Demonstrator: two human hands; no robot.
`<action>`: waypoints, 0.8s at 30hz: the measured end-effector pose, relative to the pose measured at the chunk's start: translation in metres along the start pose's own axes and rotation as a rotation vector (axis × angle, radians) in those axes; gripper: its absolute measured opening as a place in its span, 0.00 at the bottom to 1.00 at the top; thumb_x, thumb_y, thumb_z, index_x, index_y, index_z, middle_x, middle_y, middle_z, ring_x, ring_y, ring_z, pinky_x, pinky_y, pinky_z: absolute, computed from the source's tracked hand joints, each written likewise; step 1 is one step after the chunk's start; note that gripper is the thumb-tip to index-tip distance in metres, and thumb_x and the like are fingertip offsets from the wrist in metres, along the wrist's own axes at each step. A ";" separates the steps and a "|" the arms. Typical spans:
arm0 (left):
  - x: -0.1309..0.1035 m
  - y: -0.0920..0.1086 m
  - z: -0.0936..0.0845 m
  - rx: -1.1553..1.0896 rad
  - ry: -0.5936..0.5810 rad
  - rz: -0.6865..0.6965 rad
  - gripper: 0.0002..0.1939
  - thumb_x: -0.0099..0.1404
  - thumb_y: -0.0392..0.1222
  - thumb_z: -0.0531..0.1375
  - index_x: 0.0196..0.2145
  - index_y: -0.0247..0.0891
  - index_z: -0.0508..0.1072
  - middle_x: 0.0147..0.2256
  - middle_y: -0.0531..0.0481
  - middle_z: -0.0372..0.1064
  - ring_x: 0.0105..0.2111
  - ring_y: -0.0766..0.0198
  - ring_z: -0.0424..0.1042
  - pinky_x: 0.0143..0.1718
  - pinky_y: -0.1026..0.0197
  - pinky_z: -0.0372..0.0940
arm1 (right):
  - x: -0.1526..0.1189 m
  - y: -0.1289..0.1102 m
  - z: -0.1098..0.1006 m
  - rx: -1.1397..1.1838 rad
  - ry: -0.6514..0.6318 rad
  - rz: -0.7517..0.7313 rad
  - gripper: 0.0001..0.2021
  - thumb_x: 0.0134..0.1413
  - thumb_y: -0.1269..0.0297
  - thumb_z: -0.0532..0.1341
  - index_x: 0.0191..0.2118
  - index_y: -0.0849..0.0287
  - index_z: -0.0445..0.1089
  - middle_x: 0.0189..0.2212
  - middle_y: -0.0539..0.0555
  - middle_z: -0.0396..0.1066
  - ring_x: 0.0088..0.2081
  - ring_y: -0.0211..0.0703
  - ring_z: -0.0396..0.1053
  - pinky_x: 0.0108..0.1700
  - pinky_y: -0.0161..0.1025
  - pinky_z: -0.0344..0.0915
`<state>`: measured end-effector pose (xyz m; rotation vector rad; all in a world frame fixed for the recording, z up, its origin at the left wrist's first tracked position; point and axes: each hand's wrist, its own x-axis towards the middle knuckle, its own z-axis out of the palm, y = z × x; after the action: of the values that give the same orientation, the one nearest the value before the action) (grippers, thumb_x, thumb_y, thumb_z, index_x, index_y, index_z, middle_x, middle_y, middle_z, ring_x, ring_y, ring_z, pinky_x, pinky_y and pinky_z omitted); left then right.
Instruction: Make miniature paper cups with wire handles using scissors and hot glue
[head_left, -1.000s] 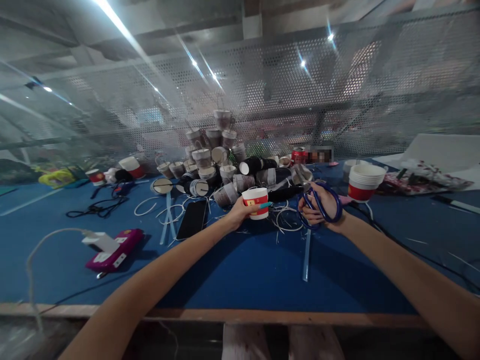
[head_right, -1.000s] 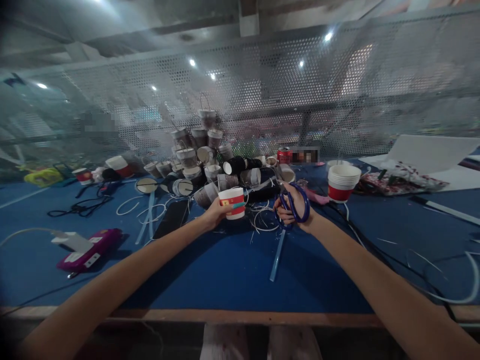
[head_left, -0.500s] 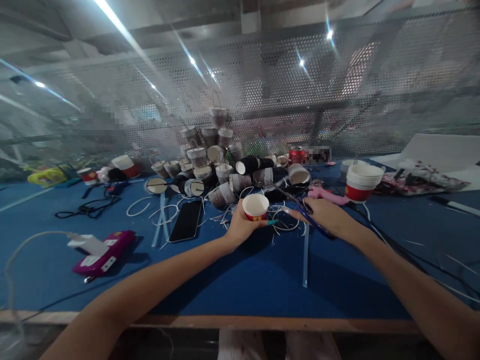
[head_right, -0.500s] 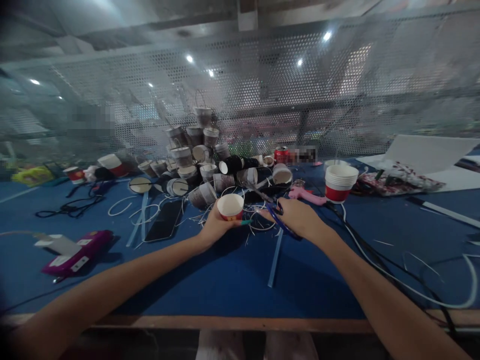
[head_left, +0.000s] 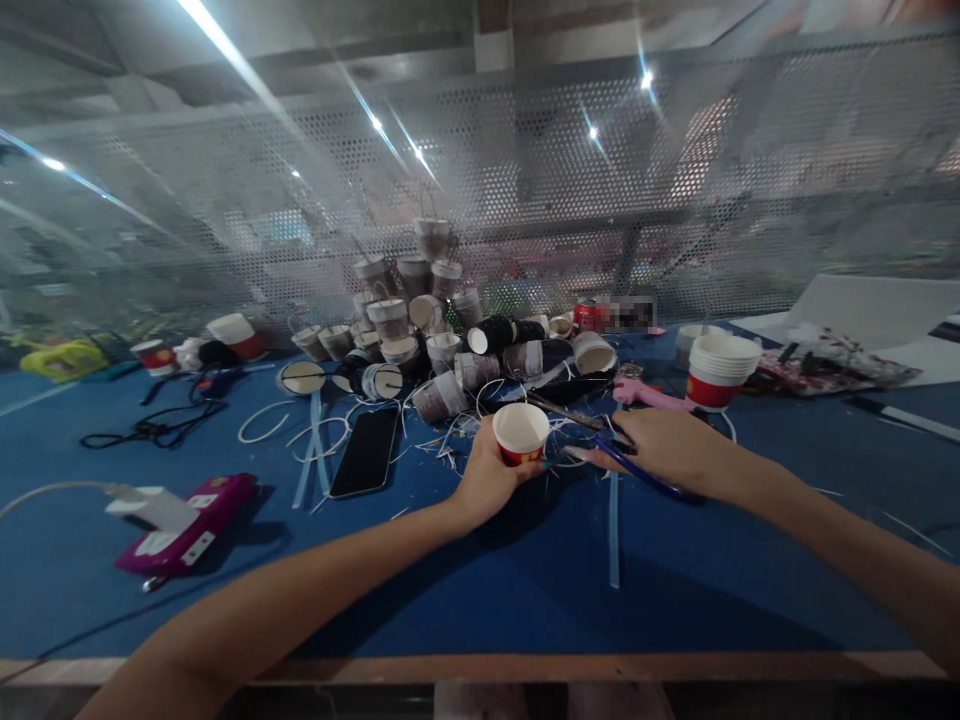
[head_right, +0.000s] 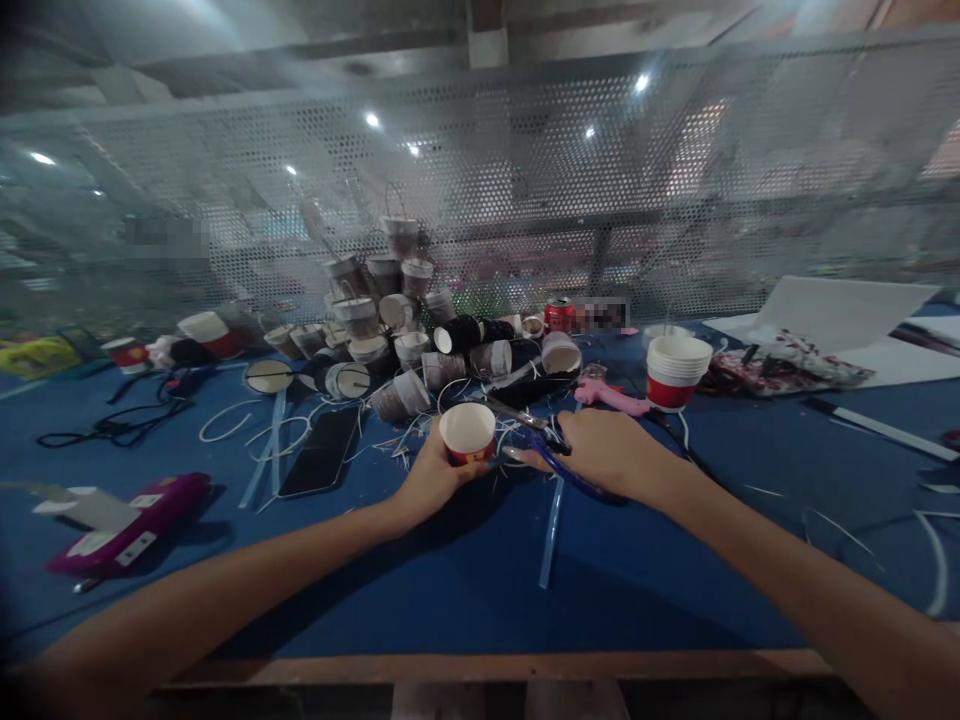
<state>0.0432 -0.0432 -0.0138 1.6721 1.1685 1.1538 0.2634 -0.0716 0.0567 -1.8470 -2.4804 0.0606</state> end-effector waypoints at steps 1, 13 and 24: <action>0.000 0.001 0.000 0.001 0.007 0.016 0.33 0.41 0.38 0.69 0.44 0.38 0.62 0.44 0.47 0.62 0.46 0.56 0.63 0.51 0.54 0.56 | -0.002 -0.003 -0.001 -0.030 -0.014 0.012 0.26 0.51 0.39 0.46 0.29 0.59 0.63 0.28 0.60 0.71 0.29 0.50 0.69 0.27 0.41 0.59; 0.007 -0.005 -0.001 -0.102 -0.046 0.040 0.37 0.33 0.35 0.72 0.43 0.35 0.66 0.43 0.45 0.69 0.44 0.56 0.67 0.50 0.53 0.60 | 0.002 -0.014 0.000 -0.227 -0.001 -0.017 0.29 0.50 0.39 0.46 0.37 0.64 0.66 0.31 0.64 0.73 0.33 0.56 0.72 0.26 0.41 0.60; 0.008 -0.005 -0.002 -0.156 -0.059 0.004 0.38 0.31 0.33 0.72 0.43 0.34 0.66 0.42 0.44 0.70 0.44 0.55 0.68 0.51 0.50 0.60 | 0.007 -0.007 0.005 -0.258 -0.024 -0.093 0.21 0.56 0.53 0.47 0.40 0.66 0.67 0.34 0.66 0.73 0.35 0.55 0.72 0.29 0.42 0.61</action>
<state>0.0418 -0.0338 -0.0159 1.5795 1.0127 1.1601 0.2545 -0.0669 0.0523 -1.8222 -2.6966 -0.2537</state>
